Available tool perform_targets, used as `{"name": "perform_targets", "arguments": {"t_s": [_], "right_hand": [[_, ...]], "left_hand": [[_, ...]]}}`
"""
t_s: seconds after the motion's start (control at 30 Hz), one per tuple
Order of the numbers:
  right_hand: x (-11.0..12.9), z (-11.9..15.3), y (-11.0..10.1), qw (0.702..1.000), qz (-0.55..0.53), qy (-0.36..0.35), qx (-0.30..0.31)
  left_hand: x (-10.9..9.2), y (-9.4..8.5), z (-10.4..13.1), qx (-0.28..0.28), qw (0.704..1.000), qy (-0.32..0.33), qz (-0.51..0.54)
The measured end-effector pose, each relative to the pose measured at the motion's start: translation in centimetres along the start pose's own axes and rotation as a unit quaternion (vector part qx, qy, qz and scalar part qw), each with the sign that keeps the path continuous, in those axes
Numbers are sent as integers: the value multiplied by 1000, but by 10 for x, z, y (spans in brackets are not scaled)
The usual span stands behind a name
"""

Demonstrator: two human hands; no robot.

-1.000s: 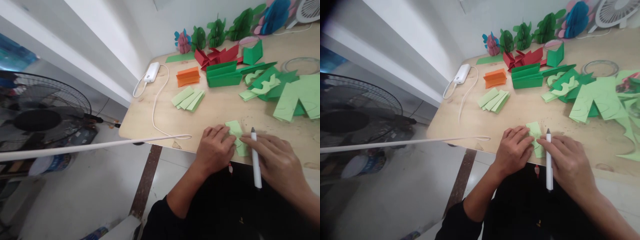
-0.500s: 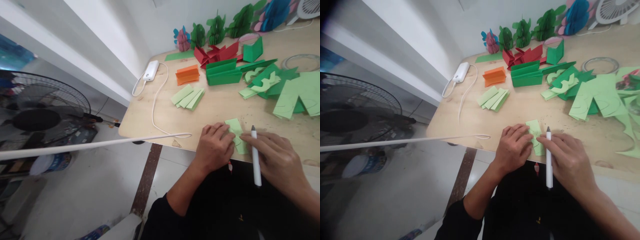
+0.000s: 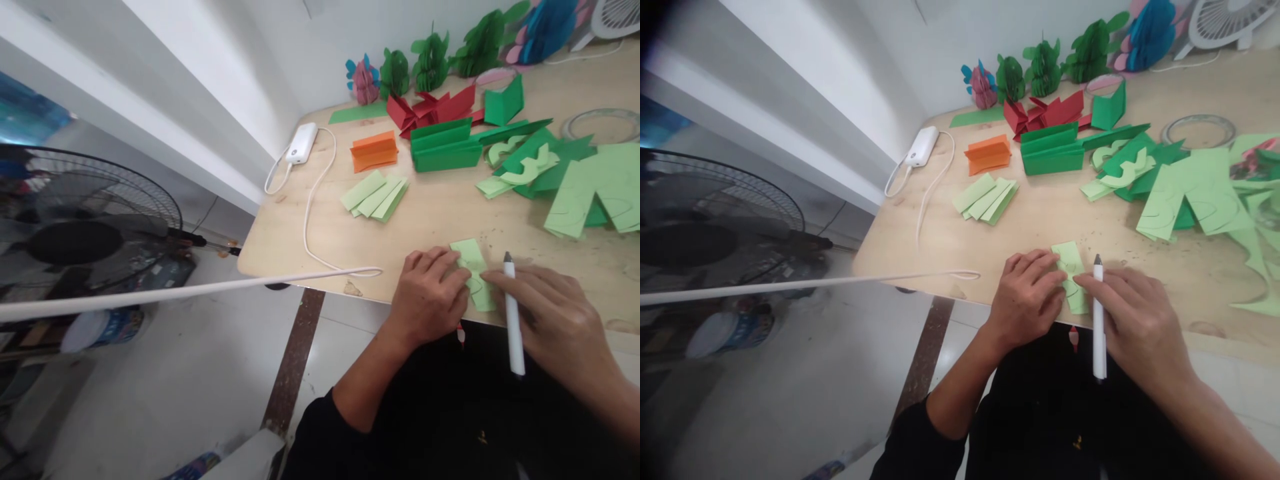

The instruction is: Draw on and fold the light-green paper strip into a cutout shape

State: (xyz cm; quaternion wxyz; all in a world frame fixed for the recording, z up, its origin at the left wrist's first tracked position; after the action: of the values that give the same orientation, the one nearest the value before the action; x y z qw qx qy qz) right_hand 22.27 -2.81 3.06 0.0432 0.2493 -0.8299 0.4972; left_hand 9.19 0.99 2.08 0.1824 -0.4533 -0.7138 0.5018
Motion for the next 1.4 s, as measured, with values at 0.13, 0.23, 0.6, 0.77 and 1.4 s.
{"name": "perform_targets", "arguments": {"t_s": [0.13,0.23,0.6,0.77,1.4], "right_hand": [[2,0,0,1000,18,-11,-8],[4,1,0,1000,20,-17,-12],[3,3,1,1000,-3,3,-8],[3,4,2,1000,-9,11,-12],[4,2,1,1000,7,-7,-16]], "left_hand": [[-1,-2,0,-6,1000,1,7],[-1,-5,0,-22,1000,-1,19],[-6,-1,-2,5,999,28,26],[-6,-2,-2,2,999,34,30],[-9,0,1,3,998,30,51]]}}
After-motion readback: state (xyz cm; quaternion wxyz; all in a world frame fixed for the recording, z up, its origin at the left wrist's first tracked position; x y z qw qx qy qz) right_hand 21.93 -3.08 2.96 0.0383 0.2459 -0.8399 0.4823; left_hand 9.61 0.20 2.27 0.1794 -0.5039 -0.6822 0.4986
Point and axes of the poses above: each hand's wrist, its own z-axis away from the middle knuckle, its own y-axis out of the palm, x = y × z, the point moved 9 cm from there along -z, towards the middle knuckle, and after that the axes turned 13 degrees about y, right-handed, at the moved point
